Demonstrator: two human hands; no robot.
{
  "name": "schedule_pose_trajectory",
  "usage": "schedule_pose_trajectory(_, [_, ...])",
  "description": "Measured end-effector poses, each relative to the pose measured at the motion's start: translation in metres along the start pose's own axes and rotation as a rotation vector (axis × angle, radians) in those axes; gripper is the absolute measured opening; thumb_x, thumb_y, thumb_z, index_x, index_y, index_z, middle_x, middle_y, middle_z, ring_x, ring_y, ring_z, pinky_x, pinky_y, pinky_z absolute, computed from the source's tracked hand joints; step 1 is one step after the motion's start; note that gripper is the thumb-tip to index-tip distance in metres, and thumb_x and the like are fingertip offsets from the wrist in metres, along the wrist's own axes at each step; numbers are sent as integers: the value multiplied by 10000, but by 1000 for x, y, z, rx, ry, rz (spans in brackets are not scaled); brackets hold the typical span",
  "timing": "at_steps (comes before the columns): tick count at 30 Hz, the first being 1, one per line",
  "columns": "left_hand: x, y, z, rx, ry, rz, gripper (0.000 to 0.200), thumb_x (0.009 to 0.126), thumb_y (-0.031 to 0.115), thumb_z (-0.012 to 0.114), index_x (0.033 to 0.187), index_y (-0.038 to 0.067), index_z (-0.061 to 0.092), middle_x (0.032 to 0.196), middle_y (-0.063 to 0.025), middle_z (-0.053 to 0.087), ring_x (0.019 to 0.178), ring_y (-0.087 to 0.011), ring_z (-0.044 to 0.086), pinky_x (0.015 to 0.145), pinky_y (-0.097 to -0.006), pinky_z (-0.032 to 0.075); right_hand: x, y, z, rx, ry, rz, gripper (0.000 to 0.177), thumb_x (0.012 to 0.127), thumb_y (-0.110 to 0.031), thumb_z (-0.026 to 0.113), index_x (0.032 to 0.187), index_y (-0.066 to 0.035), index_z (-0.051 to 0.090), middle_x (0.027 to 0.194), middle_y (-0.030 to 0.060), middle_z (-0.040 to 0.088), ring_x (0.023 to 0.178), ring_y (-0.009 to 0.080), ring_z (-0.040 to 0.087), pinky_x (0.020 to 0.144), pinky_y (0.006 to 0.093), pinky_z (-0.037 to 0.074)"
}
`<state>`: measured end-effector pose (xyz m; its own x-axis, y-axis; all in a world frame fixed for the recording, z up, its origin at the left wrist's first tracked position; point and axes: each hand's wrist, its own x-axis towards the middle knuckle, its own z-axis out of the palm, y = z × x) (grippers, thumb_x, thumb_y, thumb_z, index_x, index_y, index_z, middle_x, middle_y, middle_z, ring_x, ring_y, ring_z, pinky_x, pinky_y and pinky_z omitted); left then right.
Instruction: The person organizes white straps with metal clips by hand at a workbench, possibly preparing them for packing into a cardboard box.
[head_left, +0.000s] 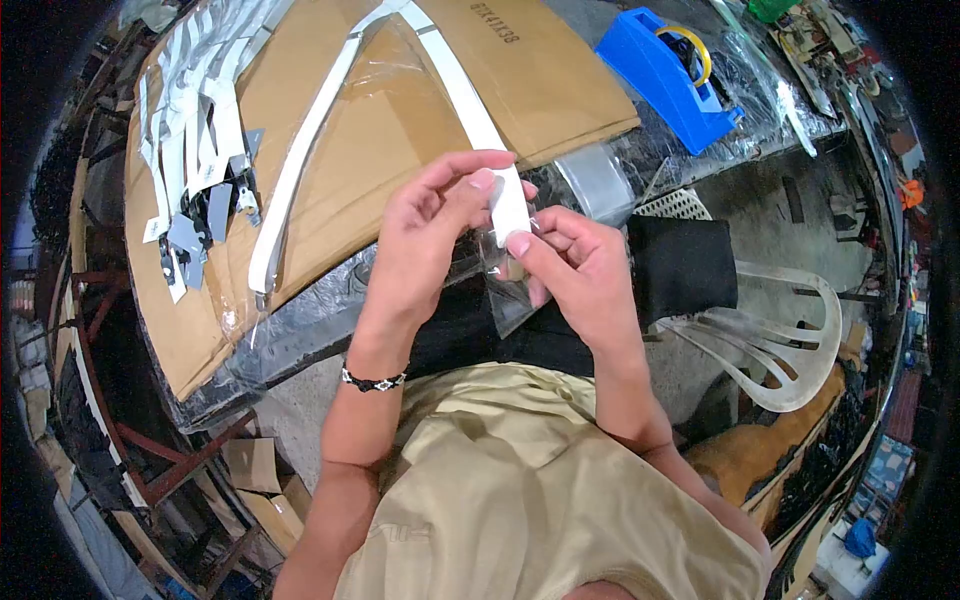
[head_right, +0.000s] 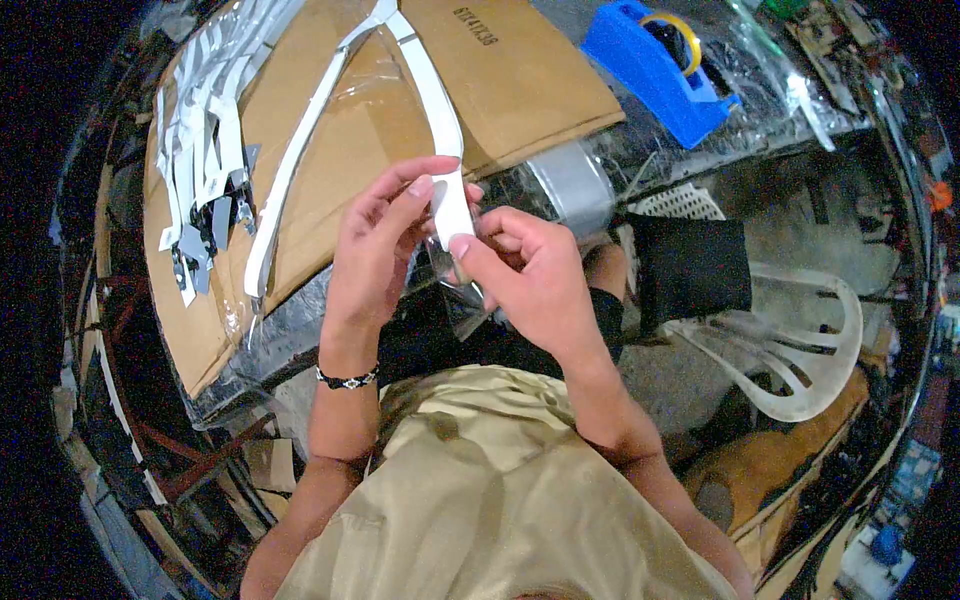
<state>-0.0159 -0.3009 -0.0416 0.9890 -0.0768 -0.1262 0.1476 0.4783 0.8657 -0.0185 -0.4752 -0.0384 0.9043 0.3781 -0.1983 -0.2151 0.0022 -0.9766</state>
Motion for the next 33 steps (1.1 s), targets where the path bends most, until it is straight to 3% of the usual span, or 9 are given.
schedule_pose_trajectory(3, [-1,-6,-3,147,-21,88,307,961,107,594,1237,-25,620,1079,-156,701,959,-172,672,883,-301,528,1,-6,-5,-41,-32,100,137,943,-130,665,871,-17,638,717,-14,627,580,15,518,508,189,394])
schedule_pose_trajectory(6, [-4,-6,-1,182,-50,114,296,986,129,581,1238,-21,622,1082,-154,709,957,-133,671,848,-278,533,7,-1,-6,16,28,-47,164,946,-154,668,856,-20,640,700,-17,622,557,21,515,492,190,389])
schedule_pose_trajectory(12, [-2,1,6,-26,104,-14,396,977,150,584,1343,2,551,1143,-170,699,989,-157,678,852,-273,533,12,2,-6,70,58,-46,168,940,-175,680,881,-20,651,687,-19,614,538,28,514,473,199,390])
schedule_pose_trajectory(15, [-1,-7,1,81,156,65,403,958,100,610,1347,10,552,990,-92,696,879,-116,643,818,-255,524,9,6,-9,56,27,-1,172,940,-176,679,881,-16,655,692,-10,625,526,28,509,462,202,388])
schedule_pose_trajectory(22, [0,-15,-3,83,161,141,434,898,8,657,1323,-8,567,909,-74,715,793,-82,614,750,-238,503,10,2,-16,-81,-157,234,236,957,-220,657,914,11,676,710,17,661,541,40,535,470,211,417])
schedule_pose_trajectory(24, [0,-12,3,41,193,141,434,891,-1,663,1315,-12,572,916,-82,724,763,-70,598,718,-235,489,8,7,-14,-92,-196,175,246,961,-225,655,912,15,672,710,18,662,558,42,544,476,219,423])
schedule_pose_trajectory(26, [0,-12,-4,76,163,143,431,891,-4,664,1313,-12,575,945,-96,729,783,-79,620,736,-236,499,9,12,-14,-101,-231,137,242,960,-222,660,959,20,671,714,15,663,576,49,554,487,231,434])
schedule_pose_trajectory(29, [-1,-17,-12,96,122,103,426,891,-11,662,1308,-16,578,963,-106,732,824,-92,647,783,-243,516,10,17,-12,-5,-116,47,230,957,-209,668,994,18,665,717,8,660,578,47,553,484,223,422])
schedule_pose_trajectory(33, [-4,-15,-8,89,125,83,414,893,-19,658,1300,-20,585,951,-97,728,868,-100,660,847,-252,525,13,16,-13,-18,-91,60,207,956,-197,670,967,8,652,726,8,659,593,37,548,495,210,404])
